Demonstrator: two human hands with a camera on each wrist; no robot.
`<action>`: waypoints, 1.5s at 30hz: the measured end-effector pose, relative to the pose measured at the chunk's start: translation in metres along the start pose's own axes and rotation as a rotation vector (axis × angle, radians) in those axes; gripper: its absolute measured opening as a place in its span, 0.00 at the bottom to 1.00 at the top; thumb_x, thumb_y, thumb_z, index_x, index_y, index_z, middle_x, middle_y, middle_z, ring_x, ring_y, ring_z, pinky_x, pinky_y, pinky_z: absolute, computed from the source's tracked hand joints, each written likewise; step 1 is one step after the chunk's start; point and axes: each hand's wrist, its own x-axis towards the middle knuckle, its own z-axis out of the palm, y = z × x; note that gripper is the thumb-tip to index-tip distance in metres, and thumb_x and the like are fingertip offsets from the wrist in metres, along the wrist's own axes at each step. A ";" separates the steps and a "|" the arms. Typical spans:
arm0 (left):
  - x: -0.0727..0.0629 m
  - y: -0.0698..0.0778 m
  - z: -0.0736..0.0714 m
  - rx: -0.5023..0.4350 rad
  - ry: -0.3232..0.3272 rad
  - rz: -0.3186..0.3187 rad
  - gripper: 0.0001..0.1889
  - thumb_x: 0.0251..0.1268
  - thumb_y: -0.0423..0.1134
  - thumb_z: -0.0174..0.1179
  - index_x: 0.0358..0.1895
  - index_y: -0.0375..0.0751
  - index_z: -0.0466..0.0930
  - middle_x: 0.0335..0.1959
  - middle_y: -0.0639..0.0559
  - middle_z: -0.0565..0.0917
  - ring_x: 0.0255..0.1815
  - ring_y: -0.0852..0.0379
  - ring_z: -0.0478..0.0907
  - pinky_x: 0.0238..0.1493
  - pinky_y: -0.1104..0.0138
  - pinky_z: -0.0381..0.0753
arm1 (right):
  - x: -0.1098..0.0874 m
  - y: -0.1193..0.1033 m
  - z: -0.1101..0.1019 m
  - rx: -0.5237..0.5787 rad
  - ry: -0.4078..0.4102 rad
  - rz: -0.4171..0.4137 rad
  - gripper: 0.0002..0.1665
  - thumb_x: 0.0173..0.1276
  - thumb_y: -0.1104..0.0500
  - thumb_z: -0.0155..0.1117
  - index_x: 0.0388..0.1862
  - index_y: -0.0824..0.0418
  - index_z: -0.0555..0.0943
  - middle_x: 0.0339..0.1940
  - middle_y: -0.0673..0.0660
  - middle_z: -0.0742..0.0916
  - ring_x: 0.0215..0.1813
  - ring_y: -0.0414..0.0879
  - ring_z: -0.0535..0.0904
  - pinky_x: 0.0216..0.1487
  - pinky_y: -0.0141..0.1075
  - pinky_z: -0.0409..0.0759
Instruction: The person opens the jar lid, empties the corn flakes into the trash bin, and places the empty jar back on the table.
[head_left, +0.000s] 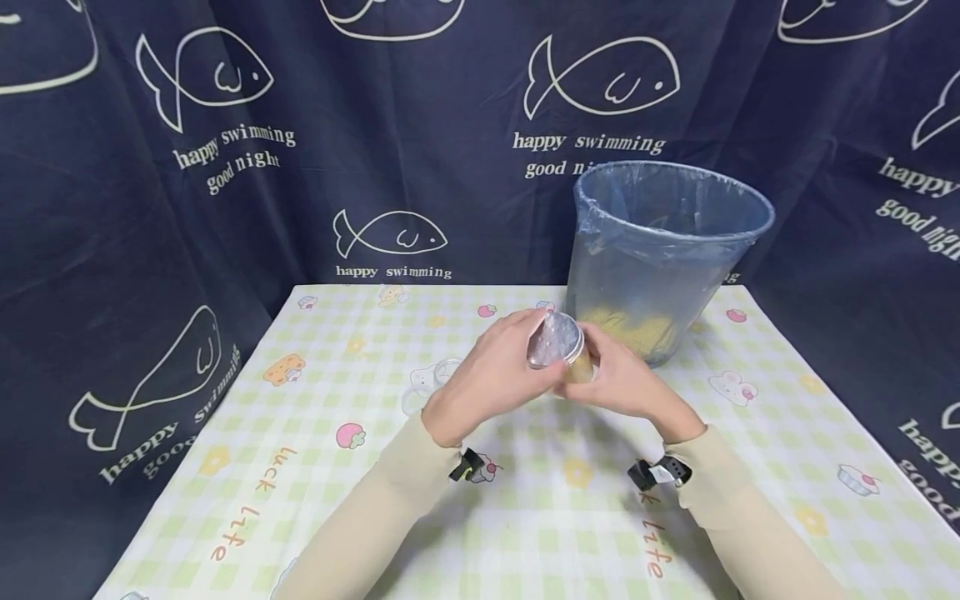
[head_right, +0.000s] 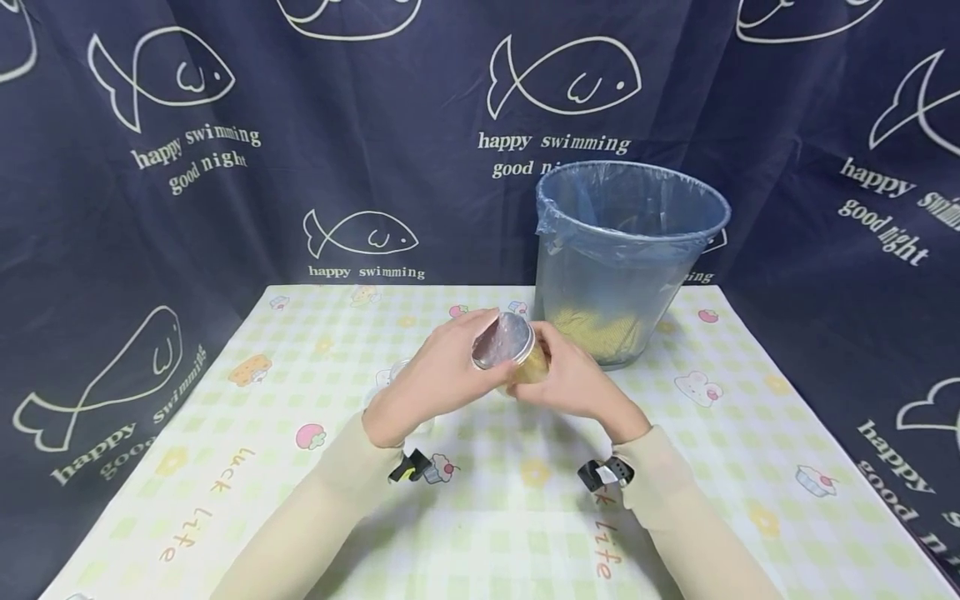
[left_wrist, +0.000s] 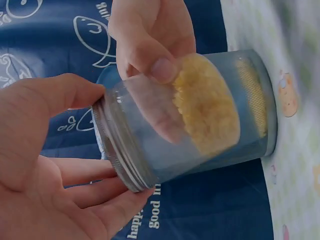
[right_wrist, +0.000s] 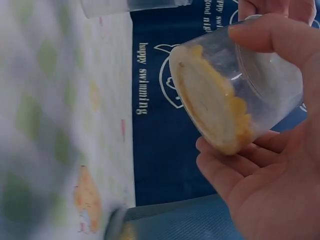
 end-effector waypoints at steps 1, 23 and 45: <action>-0.001 0.000 -0.002 -0.006 0.012 0.007 0.33 0.63 0.49 0.67 0.70 0.40 0.74 0.65 0.48 0.80 0.59 0.54 0.78 0.58 0.62 0.79 | 0.001 -0.002 -0.001 0.000 0.006 -0.018 0.52 0.51 0.50 0.84 0.74 0.54 0.70 0.64 0.56 0.83 0.66 0.52 0.79 0.68 0.52 0.74; -0.012 -0.013 -0.048 -0.128 0.100 0.080 0.38 0.67 0.59 0.65 0.77 0.46 0.69 0.70 0.55 0.76 0.72 0.59 0.70 0.71 0.62 0.71 | 0.019 -0.040 -0.030 -0.065 0.119 -0.331 0.54 0.44 0.59 0.86 0.72 0.59 0.73 0.60 0.54 0.79 0.54 0.43 0.75 0.51 0.33 0.75; -0.011 -0.028 -0.053 -0.097 0.137 0.178 0.33 0.70 0.58 0.61 0.75 0.52 0.71 0.62 0.57 0.76 0.55 0.62 0.73 0.56 0.65 0.78 | 0.026 -0.043 -0.023 0.052 0.020 -0.291 0.49 0.52 0.60 0.81 0.73 0.47 0.72 0.54 0.48 0.85 0.46 0.43 0.81 0.46 0.37 0.80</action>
